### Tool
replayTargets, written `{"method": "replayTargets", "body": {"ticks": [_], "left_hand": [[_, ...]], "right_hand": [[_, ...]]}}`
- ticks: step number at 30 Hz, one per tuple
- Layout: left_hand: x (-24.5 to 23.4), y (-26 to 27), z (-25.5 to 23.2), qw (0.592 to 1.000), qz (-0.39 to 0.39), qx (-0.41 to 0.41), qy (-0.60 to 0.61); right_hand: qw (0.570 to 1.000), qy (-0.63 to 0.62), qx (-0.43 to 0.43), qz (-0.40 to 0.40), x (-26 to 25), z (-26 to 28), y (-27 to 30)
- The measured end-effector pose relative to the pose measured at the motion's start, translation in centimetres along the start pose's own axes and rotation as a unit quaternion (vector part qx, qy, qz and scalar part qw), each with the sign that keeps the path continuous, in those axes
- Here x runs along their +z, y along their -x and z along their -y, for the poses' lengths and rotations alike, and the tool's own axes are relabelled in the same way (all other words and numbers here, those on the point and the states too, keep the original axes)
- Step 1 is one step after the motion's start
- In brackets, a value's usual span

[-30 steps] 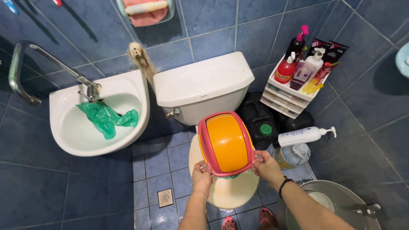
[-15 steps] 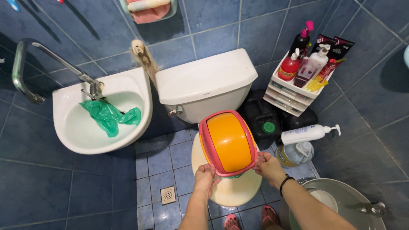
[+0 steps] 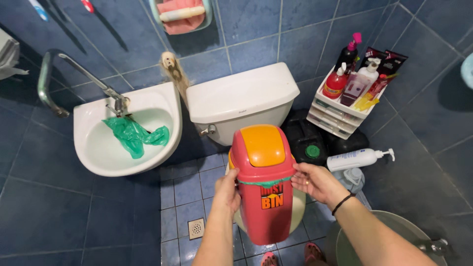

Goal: The person places a red and orange dustbin on a toilet seat and secures a green plastic bag around its rim. They repeatedly adjust the bag and lid, then remove the bag and place it into a nearby bidet.

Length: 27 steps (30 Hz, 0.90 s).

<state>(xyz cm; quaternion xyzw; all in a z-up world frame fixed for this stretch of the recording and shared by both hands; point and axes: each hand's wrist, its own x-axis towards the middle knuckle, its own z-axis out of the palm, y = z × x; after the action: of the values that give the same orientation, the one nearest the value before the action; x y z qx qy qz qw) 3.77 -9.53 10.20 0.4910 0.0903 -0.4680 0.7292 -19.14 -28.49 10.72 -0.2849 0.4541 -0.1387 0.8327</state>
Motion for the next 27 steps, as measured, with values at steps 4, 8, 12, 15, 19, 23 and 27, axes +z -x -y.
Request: {"method": "replayTargets", "body": {"ticks": [4,8,12,15,19,23,27], "left_hand": [[0.0,2.2,-2.8,0.996,-0.018,-0.064,-0.062],[0.0,4.5,-4.4,0.992,0.055,-0.114,0.008],[1.3,7.0,-6.1,0.982,0.122,-0.146,0.011],[2.5,8.9,-7.4,0.975,0.178,-0.132,0.006],[3.2,11.6,-9.2,0.979,0.191,-0.069,0.015],[3.1,13.0,-10.5,0.978,0.203,-0.040,0.030],[2.3,13.8,-11.2,0.969,0.245,-0.032,0.029]], "right_hand": [[0.997,0.026,-0.056,0.037,2.6,2.4,3.8],[0.976,0.144,-0.148,0.074,5.3,5.0,7.9],[0.949,0.223,-0.198,0.099,6.8,6.7,12.0],[0.955,0.221,-0.178,0.087,6.6,7.2,13.1],[0.947,0.275,-0.149,0.067,4.6,6.2,12.5],[0.959,0.259,-0.112,-0.002,3.1,5.8,12.2],[0.971,0.223,-0.071,-0.036,2.2,5.2,12.4]]}}
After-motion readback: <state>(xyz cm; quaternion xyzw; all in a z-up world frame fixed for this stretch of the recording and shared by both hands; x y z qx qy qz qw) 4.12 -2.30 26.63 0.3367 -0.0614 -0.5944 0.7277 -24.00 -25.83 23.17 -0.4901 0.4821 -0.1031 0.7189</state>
